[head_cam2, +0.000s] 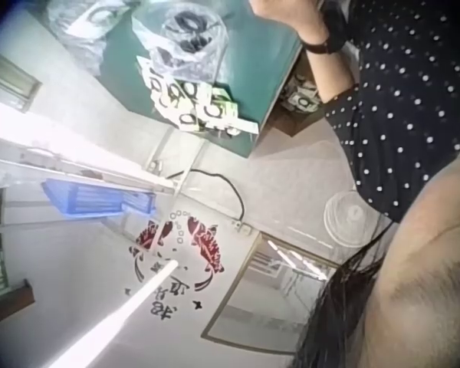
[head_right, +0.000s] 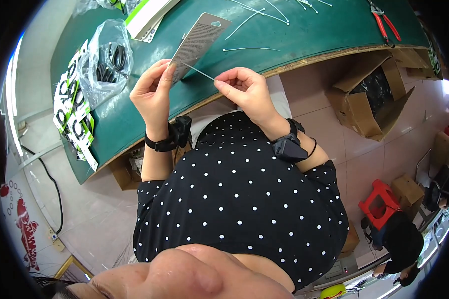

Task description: The person packages a cable by threading a zip tie through the cardboard backing and around the cable, then tightening it by hand. They then pick up another cable and repeat the process with a new cardboard backing and zip tie.

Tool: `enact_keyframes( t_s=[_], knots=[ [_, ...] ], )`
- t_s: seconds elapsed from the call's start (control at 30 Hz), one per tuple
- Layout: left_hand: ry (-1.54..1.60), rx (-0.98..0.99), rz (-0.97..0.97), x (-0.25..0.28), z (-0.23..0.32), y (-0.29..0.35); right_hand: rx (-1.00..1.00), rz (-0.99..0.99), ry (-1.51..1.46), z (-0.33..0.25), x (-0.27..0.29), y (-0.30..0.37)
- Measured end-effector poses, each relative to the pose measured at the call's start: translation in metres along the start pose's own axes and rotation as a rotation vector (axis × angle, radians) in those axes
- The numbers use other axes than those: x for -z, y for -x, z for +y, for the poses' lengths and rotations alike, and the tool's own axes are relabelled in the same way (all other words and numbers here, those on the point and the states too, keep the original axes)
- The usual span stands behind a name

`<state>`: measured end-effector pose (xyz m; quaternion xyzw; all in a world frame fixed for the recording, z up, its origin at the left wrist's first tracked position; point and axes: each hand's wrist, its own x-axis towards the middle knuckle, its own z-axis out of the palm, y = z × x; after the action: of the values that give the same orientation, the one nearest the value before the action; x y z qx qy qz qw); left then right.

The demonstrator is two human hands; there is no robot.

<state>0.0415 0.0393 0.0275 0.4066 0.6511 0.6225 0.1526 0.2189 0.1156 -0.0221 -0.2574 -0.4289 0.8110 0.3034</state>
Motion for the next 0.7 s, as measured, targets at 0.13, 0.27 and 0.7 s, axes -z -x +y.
enact_keyframes(
  t_s=[0.13, 0.27, 0.7],
  knots=[
    [0.022, -0.009, 0.009, -0.001, 0.000, 0.001, 0.024, 0.002, 0.023, 0.001, -0.002, 0.000],
    [0.023, -0.023, 0.004, -0.001, -0.001, 0.001, 0.000, -0.031, 0.038, -0.002, -0.004, -0.001],
    [-0.050, -0.076, 0.003, -0.003, -0.005, 0.006, 0.024, -0.045, 0.260, -0.012, -0.013, -0.003]
  ],
)
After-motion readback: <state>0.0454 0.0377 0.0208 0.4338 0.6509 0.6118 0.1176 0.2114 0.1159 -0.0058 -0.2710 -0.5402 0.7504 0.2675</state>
